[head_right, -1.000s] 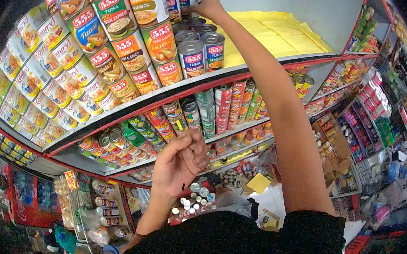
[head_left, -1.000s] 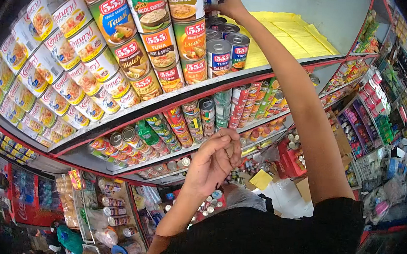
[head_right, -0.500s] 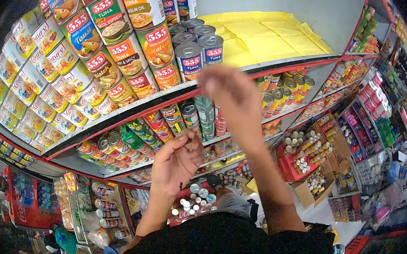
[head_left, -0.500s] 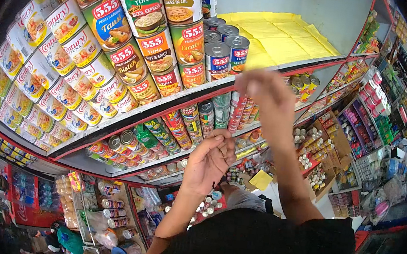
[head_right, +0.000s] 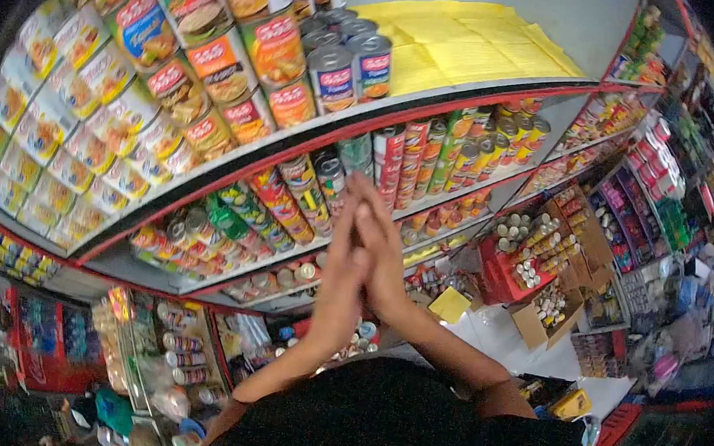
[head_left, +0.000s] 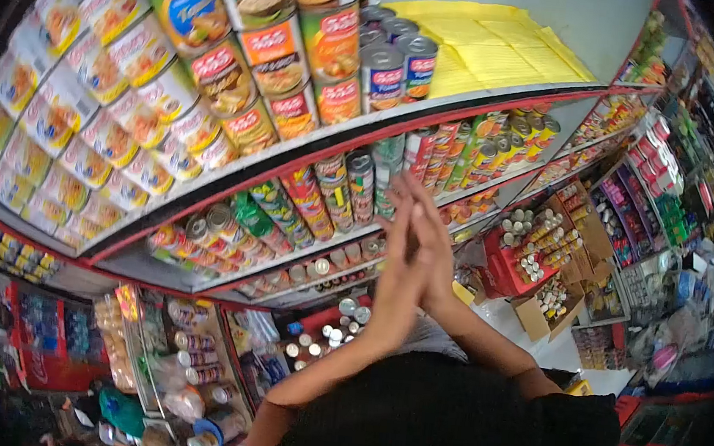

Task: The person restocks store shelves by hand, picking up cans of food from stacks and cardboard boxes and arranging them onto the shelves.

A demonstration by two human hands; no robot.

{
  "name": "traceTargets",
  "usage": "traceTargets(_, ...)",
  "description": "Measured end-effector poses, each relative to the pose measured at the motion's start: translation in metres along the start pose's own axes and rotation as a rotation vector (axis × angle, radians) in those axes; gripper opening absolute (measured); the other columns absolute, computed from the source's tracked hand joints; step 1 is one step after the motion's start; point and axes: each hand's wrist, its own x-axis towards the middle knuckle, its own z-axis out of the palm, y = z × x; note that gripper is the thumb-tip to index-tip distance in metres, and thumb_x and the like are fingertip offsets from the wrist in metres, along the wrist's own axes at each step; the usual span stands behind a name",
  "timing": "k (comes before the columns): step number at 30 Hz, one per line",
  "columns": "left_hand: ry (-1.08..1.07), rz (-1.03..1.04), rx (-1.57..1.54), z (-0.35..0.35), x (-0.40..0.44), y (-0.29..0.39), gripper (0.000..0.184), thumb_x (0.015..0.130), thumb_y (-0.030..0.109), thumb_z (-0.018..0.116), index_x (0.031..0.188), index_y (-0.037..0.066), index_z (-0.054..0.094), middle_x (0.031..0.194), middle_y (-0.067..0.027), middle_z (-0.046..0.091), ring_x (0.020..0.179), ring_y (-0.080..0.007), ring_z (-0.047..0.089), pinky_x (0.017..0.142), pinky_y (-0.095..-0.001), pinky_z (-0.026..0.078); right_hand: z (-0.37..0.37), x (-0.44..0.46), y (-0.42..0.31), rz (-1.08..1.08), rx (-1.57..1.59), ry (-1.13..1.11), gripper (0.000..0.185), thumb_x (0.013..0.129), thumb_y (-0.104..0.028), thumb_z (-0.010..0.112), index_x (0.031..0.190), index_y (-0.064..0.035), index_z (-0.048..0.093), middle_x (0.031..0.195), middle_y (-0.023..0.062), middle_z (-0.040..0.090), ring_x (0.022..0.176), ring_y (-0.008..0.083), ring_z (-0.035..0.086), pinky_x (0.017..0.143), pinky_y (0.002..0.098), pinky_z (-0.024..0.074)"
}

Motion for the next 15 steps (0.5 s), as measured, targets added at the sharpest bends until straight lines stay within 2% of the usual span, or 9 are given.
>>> traceTargets(1, -0.069, 0.024, 0.079, 0.006, -0.01, 0.004, 0.067, 0.095, 0.033, 0.039, 0.145, 0.001, 0.009, 0.152, -0.0141, 0.009, 0.14, -0.0254, 0.005, 0.112, -0.0353, 0.006, 0.004, 0.001, 0.004, 0.022, 0.172, 0.033, 0.049, 0.098, -0.027, 0.037, 0.14, -0.0028, 0.03, 0.141, 0.0122, 0.036, 0.128, 0.021, 0.035, 0.105, 0.0338, 0.0284)
traceTargets(3, -0.099, 0.065, 0.194, -0.004, -0.014, 0.003, 0.067, 0.096, 0.033, 0.037, 0.145, 0.001, 0.004, 0.153, -0.014, 0.003, 0.141, -0.0248, 0.0, 0.112, -0.0359, 0.004, 0.01, -0.01, 0.02, 0.061, 0.133, -0.035, 0.052, 0.098, -0.032, 0.035, 0.141, -0.0036, 0.026, 0.143, 0.0117, 0.031, 0.131, 0.0214, 0.03, 0.107, 0.0354, 0.0267)
traceTargets(4, -0.062, 0.054, 0.195, -0.01, -0.014, -0.004, 0.067, 0.096, 0.033, 0.037, 0.145, 0.001, 0.004, 0.153, -0.014, 0.003, 0.141, -0.0248, 0.0, 0.112, -0.0359, 0.004, 0.013, -0.02, 0.028, 0.075, 0.094, -0.084, 0.056, 0.098, -0.036, 0.032, 0.143, -0.0043, 0.023, 0.146, 0.0111, 0.027, 0.134, 0.0217, 0.025, 0.108, 0.0371, 0.025)
traceTargets(5, 0.08, 0.071, 0.299, -0.018, -0.012, -0.015, 0.066, 0.097, 0.035, 0.033, 0.145, 0.002, 0.004, 0.153, -0.0138, 0.001, 0.141, -0.025, -0.001, 0.112, -0.0363, 0.003, 0.021, -0.027, 0.028, 0.084, 0.056, -0.134, 0.059, 0.098, -0.041, 0.03, 0.144, -0.005, 0.019, 0.148, 0.0106, 0.022, 0.137, 0.022, 0.02, 0.109, 0.0388, 0.0233)
traceTargets(6, 0.216, 0.088, 0.404, -0.026, -0.01, -0.024, 0.064, 0.098, 0.037, 0.03, 0.146, 0.003, 0.003, 0.153, -0.0136, 0.0, 0.141, -0.0253, -0.002, 0.112, -0.0368, 0.001, 0.036, -0.036, 0.024, 0.133, 0.151, -0.177, 0.061, 0.099, -0.042, 0.025, 0.145, -0.0033, 0.015, 0.15, 0.0106, 0.018, 0.138, 0.0218, 0.015, 0.111, 0.0382, 0.0161)
traceTargets(7, 0.24, 0.082, 0.408, -0.036, -0.01, -0.029, 0.064, 0.098, 0.037, 0.03, 0.146, 0.003, 0.003, 0.153, -0.0136, 0.0, 0.141, -0.0253, -0.002, 0.112, -0.0368, 0.001, 0.039, -0.045, 0.028, 0.15, 0.154, -0.194, 0.061, 0.099, -0.042, 0.025, 0.145, -0.0033, 0.015, 0.15, 0.0106, 0.018, 0.138, 0.0218, 0.015, 0.111, 0.0382, 0.0161)
traceTargets(9, 0.367, 0.153, 0.425, -0.056, -0.013, -0.033, 0.064, 0.098, 0.043, 0.022, 0.146, 0.005, 0.001, 0.153, -0.0131, -0.003, 0.141, -0.0251, -0.004, 0.112, -0.0365, -0.002, 0.041, -0.062, 0.039, 0.417, 0.293, -0.199, 0.057, 0.099, -0.041, 0.028, 0.144, -0.0067, 0.018, 0.147, 0.0048, 0.024, 0.135, 0.0163, 0.022, 0.111, 0.0328, 0.0176)
traceTargets(10, 0.407, 0.121, 0.437, -0.057, -0.015, -0.033, 0.068, 0.097, 0.049, 0.017, 0.146, 0.005, 0.001, 0.153, -0.0131, -0.003, 0.141, -0.0252, -0.005, 0.112, -0.0364, -0.002, 0.042, -0.064, 0.043, 0.402, 0.268, -0.223, 0.058, 0.1, -0.042, 0.025, 0.144, -0.0068, 0.017, 0.147, 0.0048, 0.025, 0.135, 0.0168, 0.023, 0.111, 0.0323, 0.0157)
traceTargets(15, 0.381, 0.186, 0.449, -0.046, -0.024, -0.03, 0.07, 0.097, 0.05, 0.018, 0.145, 0.003, -0.001, 0.153, -0.0137, -0.004, 0.141, -0.0267, -0.005, 0.112, -0.0383, -0.001, 0.043, -0.053, 0.035, 0.334, 0.19, -0.281, 0.06, 0.099, -0.045, 0.022, 0.145, -0.0055, 0.016, 0.148, 0.006, 0.022, 0.136, 0.0178, 0.022, 0.112, 0.0339, 0.0148)
